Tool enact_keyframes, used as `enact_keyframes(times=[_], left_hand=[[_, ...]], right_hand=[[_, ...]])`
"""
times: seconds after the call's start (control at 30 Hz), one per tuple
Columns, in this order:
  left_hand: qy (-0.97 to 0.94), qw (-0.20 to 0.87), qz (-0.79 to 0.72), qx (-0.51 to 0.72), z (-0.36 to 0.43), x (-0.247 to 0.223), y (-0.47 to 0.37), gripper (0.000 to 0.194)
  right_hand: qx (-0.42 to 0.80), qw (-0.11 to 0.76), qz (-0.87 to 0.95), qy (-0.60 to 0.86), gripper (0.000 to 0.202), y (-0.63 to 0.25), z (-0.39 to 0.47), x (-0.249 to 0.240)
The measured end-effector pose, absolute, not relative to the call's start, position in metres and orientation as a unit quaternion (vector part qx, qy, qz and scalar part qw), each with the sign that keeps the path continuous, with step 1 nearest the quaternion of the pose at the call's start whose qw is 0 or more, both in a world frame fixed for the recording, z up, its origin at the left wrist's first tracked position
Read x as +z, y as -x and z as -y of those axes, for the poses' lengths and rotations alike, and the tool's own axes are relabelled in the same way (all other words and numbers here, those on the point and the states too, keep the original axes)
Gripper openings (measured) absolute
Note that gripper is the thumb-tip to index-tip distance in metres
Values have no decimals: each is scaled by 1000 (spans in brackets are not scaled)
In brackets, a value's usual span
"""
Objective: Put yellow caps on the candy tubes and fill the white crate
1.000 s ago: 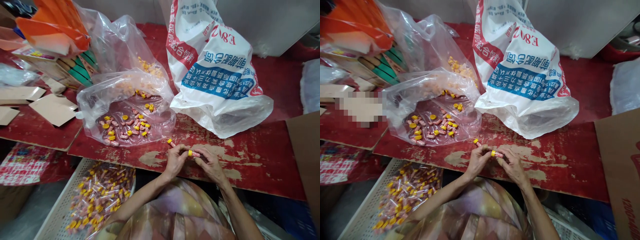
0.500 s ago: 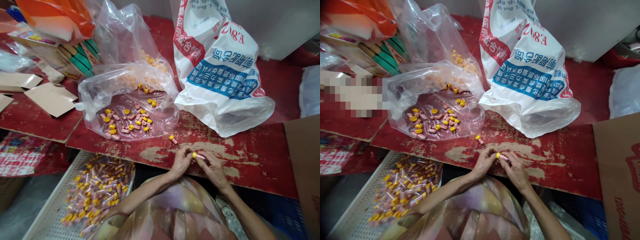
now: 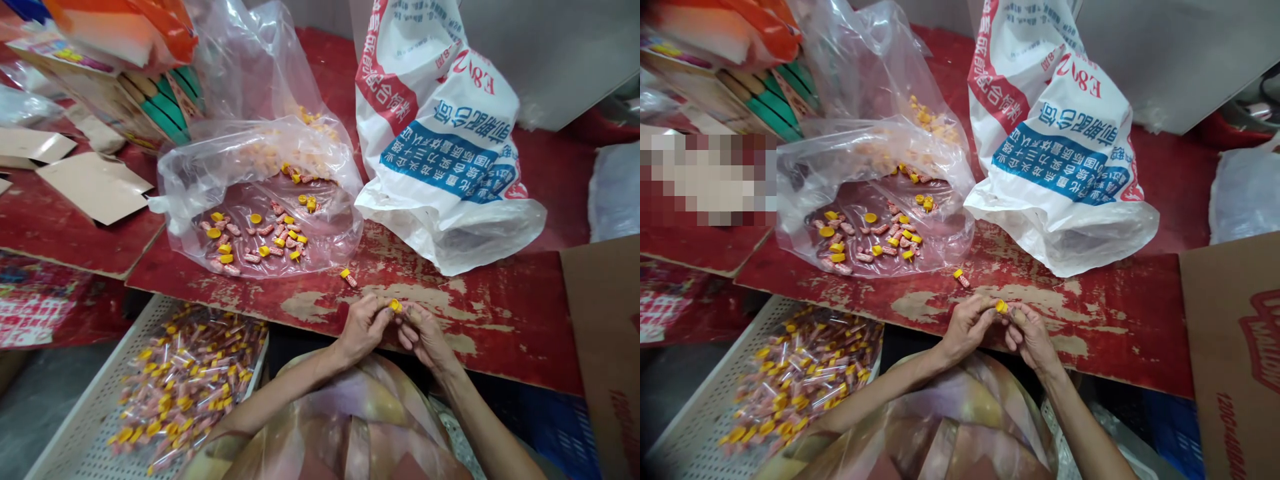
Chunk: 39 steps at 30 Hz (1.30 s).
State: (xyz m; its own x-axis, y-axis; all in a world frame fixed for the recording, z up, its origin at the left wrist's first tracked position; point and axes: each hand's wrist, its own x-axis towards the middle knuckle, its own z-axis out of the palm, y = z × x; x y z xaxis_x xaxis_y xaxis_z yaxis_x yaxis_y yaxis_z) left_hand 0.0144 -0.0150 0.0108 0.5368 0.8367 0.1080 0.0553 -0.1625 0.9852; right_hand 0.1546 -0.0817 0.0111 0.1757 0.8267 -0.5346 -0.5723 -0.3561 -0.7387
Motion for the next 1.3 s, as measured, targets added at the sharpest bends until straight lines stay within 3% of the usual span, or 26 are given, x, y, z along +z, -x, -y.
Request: enact_keyframes(times=[0.3,0.4,0.5,0.6,0.7,0.77,0.93,1.2,1.3], left_hand=[[-728,497,-299,365,28,0,-16,28],[-727,527,-276,343,24,-4,-17,27],[-722,558,-266,311,20,-6,-18,30],[-712,548,-311,309,18,-8,-16,36],[-697,546,-341,316,17,-9,-9,33],[-682,559,-339,328,15,-10,-5,31],[-659,589,-308,353,13,-16,-1,35],[-657,615,-281,334,9,-20,-3,44],[-672,608,-268,327,5,-19,-3,46]], right_hand=[[531,587,135,596,37,-133,87,9],[481,548,210,651,37,-142,89,7],[388,397,430,712,32,-170,86,16],[224,148,641,719,25,-199,80,30],[132,-102,685,709,25,-212,76,37],[128,-192,690,686,19,-214,76,37],[152,-220,703,659,11,-219,75,31],[186,-269,726,605,16,-233,76,22],[197,-226,727,618,16,-235,78,18]])
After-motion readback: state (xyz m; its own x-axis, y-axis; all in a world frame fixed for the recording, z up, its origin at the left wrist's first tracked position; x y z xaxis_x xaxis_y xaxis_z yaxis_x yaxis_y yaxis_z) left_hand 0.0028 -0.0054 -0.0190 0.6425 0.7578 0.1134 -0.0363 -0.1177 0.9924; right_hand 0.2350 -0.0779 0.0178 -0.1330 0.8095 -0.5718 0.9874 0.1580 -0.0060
